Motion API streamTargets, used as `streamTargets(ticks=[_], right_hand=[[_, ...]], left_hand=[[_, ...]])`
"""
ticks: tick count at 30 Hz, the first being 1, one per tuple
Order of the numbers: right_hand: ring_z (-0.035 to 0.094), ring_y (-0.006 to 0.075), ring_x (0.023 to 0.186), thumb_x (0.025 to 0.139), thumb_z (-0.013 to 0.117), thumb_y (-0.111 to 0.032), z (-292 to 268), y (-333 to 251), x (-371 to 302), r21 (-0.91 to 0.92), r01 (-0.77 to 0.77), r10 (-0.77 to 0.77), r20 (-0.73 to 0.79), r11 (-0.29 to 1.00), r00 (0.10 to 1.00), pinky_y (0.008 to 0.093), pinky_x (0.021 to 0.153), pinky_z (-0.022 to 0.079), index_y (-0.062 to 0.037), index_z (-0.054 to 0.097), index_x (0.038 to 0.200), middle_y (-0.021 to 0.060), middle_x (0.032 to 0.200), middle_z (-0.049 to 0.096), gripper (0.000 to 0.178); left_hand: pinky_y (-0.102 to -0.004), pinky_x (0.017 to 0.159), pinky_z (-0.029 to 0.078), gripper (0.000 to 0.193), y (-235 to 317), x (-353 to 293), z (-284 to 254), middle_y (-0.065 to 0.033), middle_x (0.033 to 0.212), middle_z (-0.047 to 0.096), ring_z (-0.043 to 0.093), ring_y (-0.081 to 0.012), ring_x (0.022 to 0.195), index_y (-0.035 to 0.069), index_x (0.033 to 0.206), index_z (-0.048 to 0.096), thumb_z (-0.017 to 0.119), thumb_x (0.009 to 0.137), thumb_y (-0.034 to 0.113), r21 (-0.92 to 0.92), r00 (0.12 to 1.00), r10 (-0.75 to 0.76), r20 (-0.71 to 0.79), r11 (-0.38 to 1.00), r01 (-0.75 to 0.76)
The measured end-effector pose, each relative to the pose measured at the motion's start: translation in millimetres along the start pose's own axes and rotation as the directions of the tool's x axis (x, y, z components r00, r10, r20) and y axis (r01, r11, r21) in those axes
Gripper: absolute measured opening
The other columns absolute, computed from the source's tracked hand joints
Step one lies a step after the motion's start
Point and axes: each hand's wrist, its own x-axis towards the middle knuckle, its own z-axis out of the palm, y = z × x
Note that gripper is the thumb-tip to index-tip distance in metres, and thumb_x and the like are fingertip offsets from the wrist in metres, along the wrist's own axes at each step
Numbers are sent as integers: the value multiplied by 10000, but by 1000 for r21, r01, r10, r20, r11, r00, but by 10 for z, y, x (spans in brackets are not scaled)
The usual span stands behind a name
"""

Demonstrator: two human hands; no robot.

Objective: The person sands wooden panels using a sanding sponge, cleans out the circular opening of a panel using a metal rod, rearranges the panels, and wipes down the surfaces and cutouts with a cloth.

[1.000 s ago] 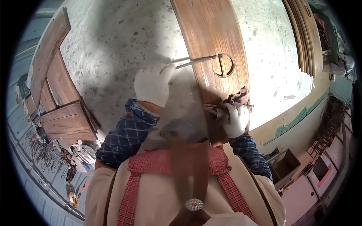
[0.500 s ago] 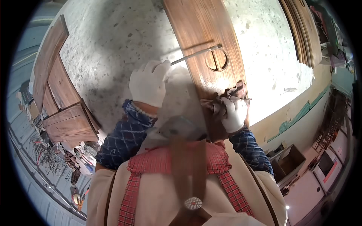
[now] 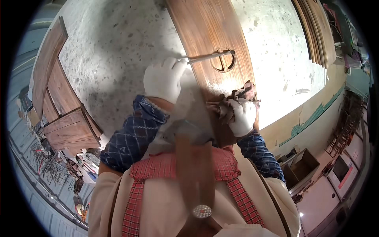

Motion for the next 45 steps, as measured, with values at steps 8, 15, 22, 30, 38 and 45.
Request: streamTargets(ticks=[8, 15, 22, 30, 38, 45], right_hand=[[590, 333, 930, 645, 708, -121, -74, -37, 68, 0, 5, -5, 44, 1000, 999, 464, 822, 455, -139, 643, 1159, 107, 1054, 608, 518], [613, 359, 912, 788, 641, -93, 101, 81, 1220, -88, 8, -38, -347, 996, 937, 480, 825, 493, -127, 665, 1019, 139, 937, 639, 235], [598, 370, 895, 815, 603, -197, 36, 41, 1942, -256, 101, -150, -181, 961, 972, 494, 757, 488, -95, 647, 1037, 149, 970, 613, 249], [583, 317, 925, 771, 652, -101, -62, -211, -436, 61, 5, -9, 59, 998, 998, 445, 847, 444, -137, 686, 1086, 84, 1038, 614, 319], [576, 307, 884, 703, 674, -130, -40, -226, -397, 64, -8, 8, 0, 998, 1000, 425, 792, 454, -134, 700, 1077, 73, 1030, 604, 375], [582, 312, 897, 700, 668, -139, -28, -206, -422, 39, 3, -4, 28, 999, 1000, 435, 795, 462, -123, 698, 1084, 82, 1033, 603, 385]], left_hand=[[-434, 676, 495, 394, 14, 45, -62, -56, 953, 637, 619, -323, 799, 148, 1162, 683, 602, 799, 16, -25, 1000, 10, 7, 1000, -10], [-417, 730, 520, 282, -60, -37, -305, -103, 974, 662, 639, -354, 840, 127, 1103, 694, 598, 857, 29, -28, 989, -98, -107, 995, 95], [-394, 775, 523, 156, -209, -161, -417, -123, 1013, 678, 650, -355, 906, 71, 1074, 681, 587, 954, 106, -269, 931, -328, -159, 922, 279], [-424, 796, 455, 255, -351, 6, -277, -67, 1024, 664, 611, -304, 928, 128, 1044, 701, 578, 828, 70, -98, 991, 136, 16, 986, -134], [-393, 771, 497, 228, -367, 573, -99, -33, 965, 693, 639, -256, 897, 124, 1023, 726, 642, 811, 130, 20, 907, 419, -30, 908, -419], [-397, 735, 493, 234, -348, 512, -144, -29, 965, 685, 642, -254, 878, 149, 1015, 725, 672, 788, 162, 23, 912, 404, 74, 913, -407]])
